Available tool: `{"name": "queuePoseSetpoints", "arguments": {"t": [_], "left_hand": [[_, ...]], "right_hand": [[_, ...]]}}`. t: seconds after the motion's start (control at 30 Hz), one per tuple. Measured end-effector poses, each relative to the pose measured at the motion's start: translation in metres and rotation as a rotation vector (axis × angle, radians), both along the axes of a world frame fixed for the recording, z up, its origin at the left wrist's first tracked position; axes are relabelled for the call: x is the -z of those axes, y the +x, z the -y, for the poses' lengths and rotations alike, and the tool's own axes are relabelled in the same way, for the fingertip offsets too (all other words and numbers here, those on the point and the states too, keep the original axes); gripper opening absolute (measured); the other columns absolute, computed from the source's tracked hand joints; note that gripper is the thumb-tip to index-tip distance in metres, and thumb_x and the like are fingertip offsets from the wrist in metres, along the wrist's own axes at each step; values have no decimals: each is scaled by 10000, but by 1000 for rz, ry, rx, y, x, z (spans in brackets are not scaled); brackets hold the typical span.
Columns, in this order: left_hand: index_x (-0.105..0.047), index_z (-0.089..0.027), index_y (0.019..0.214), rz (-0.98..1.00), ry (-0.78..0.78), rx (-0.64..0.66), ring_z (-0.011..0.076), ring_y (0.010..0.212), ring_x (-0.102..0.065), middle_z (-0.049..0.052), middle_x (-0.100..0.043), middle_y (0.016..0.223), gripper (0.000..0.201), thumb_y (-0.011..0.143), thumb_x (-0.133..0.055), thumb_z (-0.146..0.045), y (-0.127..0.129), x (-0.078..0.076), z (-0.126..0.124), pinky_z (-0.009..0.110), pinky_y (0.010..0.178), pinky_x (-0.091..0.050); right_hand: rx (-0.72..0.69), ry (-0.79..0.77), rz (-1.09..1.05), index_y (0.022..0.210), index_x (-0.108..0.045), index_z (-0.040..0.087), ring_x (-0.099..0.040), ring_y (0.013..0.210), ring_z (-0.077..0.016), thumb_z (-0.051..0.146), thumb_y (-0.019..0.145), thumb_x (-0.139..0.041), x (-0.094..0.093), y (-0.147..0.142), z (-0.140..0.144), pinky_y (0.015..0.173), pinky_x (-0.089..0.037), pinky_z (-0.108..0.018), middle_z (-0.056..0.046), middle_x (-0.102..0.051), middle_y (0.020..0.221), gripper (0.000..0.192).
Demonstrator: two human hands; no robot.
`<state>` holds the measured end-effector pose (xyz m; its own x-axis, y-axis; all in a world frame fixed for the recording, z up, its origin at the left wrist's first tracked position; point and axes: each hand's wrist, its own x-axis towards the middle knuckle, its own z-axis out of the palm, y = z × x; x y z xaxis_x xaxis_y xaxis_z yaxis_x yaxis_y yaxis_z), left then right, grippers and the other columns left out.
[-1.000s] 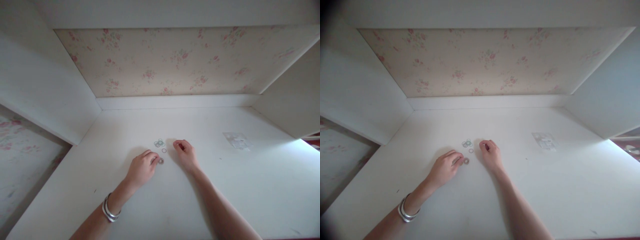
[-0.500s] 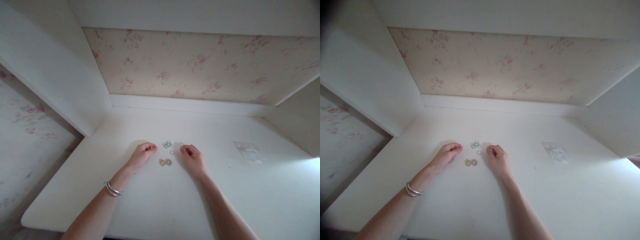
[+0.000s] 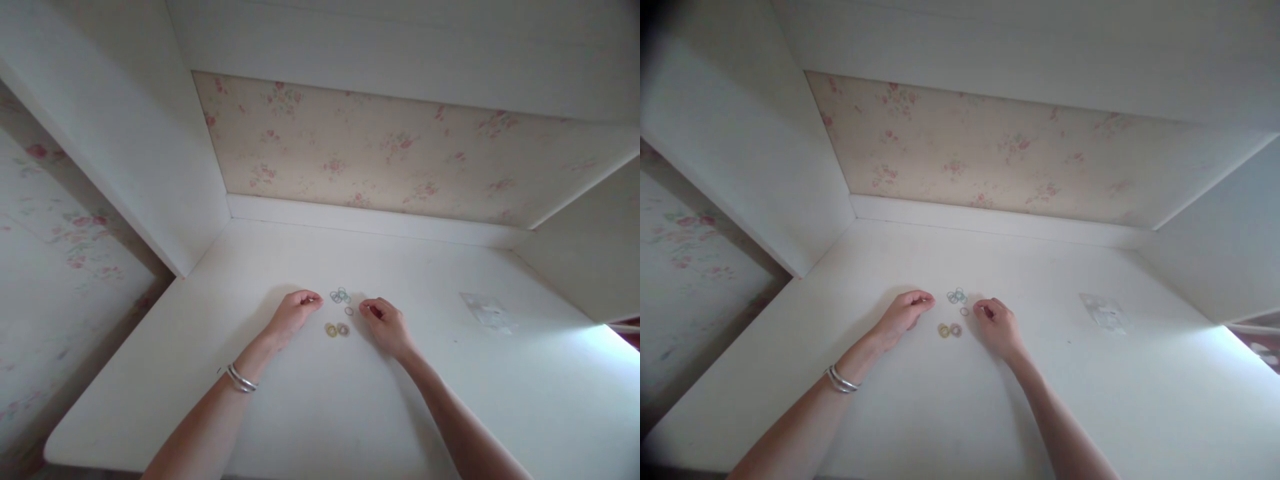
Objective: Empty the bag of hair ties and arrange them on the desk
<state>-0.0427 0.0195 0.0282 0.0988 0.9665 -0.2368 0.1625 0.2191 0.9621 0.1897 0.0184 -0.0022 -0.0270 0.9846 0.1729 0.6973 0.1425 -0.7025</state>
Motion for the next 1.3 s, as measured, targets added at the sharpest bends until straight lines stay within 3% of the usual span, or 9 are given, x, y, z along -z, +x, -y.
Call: {"name": "queuePoseSetpoints", "arguments": {"t": [0.3, 0.5, 0.8, 0.93, 1.1, 1.3], "left_hand": [[-689, -148, 876, 15, 24, 24, 75, 471, -334, -38, -474, 528, 308, 728, -611, -407, -2, 2, -1, 220, 470, -230], [-696, -145, 874, 15, 28, 19, 81, 503, -367, -17, -543, 598, 300, 725, -612, -391, -3, 3, -1, 218, 478, -242], [-688, -151, 889, 36, 7, 38, 76, 486, -341, -38, -501, 555, 306, 720, -621, -396, -4, 3, -1, 221, 487, -239], [-688, -154, 900, 26, 6, 46, 74, 474, -317, -53, -452, 518, 319, 724, -616, -411, -4, 4, -1, 222, 486, -233], [-685, -154, 910, 25, 12, 58, 70, 487, -329, -35, -508, 588, 320, 726, -615, -406, -4, 5, -2, 220, 487, -239], [-680, -165, 897, 15, 23, 57, 62, 494, -321, -32, -515, 626, 297, 738, -604, -404, -4, 9, -3, 209, 487, -243]], "right_hand": [[-138, 19, 293, 859, -704, 241, -540, 639, -128, 338, 849, -452, -21, -15, -17, 620, -362, -247, -20, -624, 775, 270], [-171, 19, 437, 858, -710, 278, -552, 666, -131, 346, 867, -457, -17, -28, -26, 591, -330, -239, -23, -624, 798, 262], [-148, 23, 600, 778, -671, 248, -514, 613, -119, 320, 906, -413, -16, -37, -27, 532, -242, -250, -25, -599, 804, 296], [-144, 60, 569, 839, -662, 250, -533, 651, -124, 304, 918, -386, -17, -32, -24, 545, -272, -248, -22, -594, 828, 292], [-141, 122, 431, 902, -666, 249, -568, 722, -147, 322, 921, -382, -18, -19, -18, 615, -359, -246, -25, -599, 822, 293], [-160, 185, 244, 951, -645, 218, -571, 705, -148, 367, 933, -364, -21, -4, 9, 647, -419, -252, -49, -598, 821, 318]]}}
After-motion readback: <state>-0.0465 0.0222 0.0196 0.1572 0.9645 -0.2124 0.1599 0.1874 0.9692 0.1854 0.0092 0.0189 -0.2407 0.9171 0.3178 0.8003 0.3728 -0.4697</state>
